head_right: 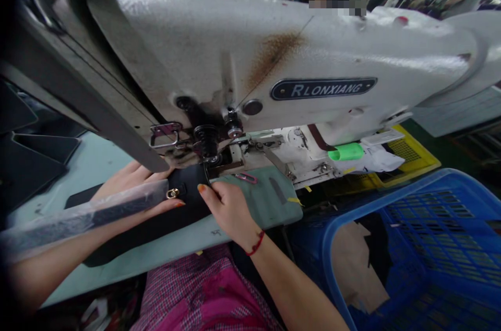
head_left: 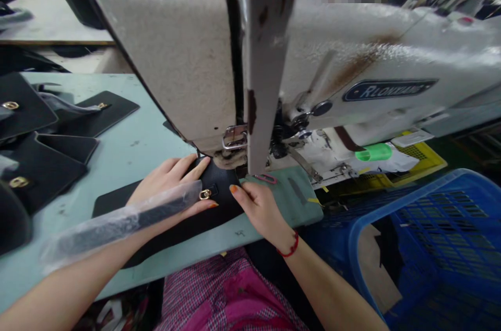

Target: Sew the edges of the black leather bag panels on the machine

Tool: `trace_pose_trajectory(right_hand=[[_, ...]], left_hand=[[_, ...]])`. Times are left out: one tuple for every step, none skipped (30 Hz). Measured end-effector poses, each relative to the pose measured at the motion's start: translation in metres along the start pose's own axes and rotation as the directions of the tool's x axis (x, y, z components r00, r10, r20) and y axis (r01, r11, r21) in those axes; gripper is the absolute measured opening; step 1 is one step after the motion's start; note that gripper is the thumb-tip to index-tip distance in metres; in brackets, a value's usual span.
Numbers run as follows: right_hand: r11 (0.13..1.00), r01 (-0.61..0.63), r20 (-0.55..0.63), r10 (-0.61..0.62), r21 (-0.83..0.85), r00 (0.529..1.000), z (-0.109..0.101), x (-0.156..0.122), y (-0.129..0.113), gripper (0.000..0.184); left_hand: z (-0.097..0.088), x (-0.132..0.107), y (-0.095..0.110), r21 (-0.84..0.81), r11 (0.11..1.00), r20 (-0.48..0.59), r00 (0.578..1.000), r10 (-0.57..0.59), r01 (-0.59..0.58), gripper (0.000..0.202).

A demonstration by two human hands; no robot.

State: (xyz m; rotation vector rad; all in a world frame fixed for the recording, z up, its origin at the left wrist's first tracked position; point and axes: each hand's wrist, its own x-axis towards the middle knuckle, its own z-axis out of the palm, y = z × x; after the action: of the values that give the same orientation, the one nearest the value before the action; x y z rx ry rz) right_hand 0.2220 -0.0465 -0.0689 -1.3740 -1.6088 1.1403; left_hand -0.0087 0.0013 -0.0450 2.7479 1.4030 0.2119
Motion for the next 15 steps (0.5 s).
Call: trace_pose_trajectory(right_hand=[[1.0,0.001,0.007,-0.001,-0.02,1.0,0.0,-0.008,0.006,0.048],[1.0,-0.008,0.018,0.008,-0.029,1.0,0.0,-0.016,0.012,0.048],[0.999,-0.022,0.035,0.023,-0.026,0.999,0.0,-0.024,0.018,0.047],[0.999,-0.036,0.052,0.036,-0.011,0.998,0.001,-0.03,0.023,0.046],[0.999,-0.045,0.065,0.044,0.01,0.997,0.002,-0.035,0.028,0.045],[0.998,-0.047,0.073,0.045,0.03,0.996,0.003,-0.038,0.032,0.045],[0.998,-0.044,0.074,0.04,0.045,0.996,0.004,-0.04,0.035,0.045],[0.998,-0.038,0.073,0.034,0.058,0.997,0.005,-0.041,0.036,0.045],[0.997,-0.036,0.072,0.03,0.071,0.997,0.006,-0.042,0.037,0.046],[0.995,-0.039,0.072,0.033,0.088,0.997,0.007,-0.042,0.037,0.046],[0.992,-0.052,0.077,0.043,0.114,0.996,0.007,-0.042,0.036,0.047],[0.987,-0.071,0.085,0.059,0.147,0.995,0.008,-0.041,0.036,0.047],[0.979,-0.093,0.094,0.077,0.184,0.993,0.009,-0.041,0.035,0.047],[0.969,-0.116,0.104,0.095,0.218,0.99,0.009,-0.04,0.034,0.047],[0.96,-0.135,0.111,0.111,0.247,0.988,0.009,-0.039,0.032,0.048]], left_hand=[[-0.001,0.0,0.001,0.009,1.0,0.002,1.0,0.003,-0.003,0.082],[-0.002,0.0,0.001,0.016,1.0,0.004,1.0,0.005,-0.005,0.081],[-0.004,0.001,0.003,0.02,1.0,0.01,1.0,0.009,-0.01,0.08],[-0.006,0.001,0.004,0.023,1.0,0.021,1.0,0.011,-0.012,0.08],[-0.008,0.001,0.006,0.026,1.0,0.037,0.999,0.009,-0.01,0.08],[-0.011,0.002,0.008,0.029,1.0,0.054,0.999,0.004,-0.005,0.08],[-0.013,0.002,0.01,0.032,0.999,0.067,0.998,-0.003,0.001,0.081],[-0.016,0.003,0.012,0.038,0.999,0.084,0.996,-0.013,0.01,0.08],[-0.018,0.003,0.013,0.044,0.999,0.093,0.995,-0.02,0.016,0.08],[-0.02,0.004,0.014,0.05,0.999,0.099,0.995,-0.024,0.02,0.079],[-0.021,0.005,0.014,0.053,0.998,0.101,0.995,-0.023,0.018,0.079],[-0.022,0.006,0.013,0.056,0.998,0.102,0.994,-0.022,0.016,0.078],[-0.023,0.007,0.012,0.058,0.998,0.102,0.995,-0.022,0.016,0.076],[-0.023,0.008,0.011,0.054,0.998,0.102,0.995,-0.018,0.013,0.074],[-0.023,0.009,0.009,0.043,0.999,0.102,0.995,-0.013,0.009,0.073]])
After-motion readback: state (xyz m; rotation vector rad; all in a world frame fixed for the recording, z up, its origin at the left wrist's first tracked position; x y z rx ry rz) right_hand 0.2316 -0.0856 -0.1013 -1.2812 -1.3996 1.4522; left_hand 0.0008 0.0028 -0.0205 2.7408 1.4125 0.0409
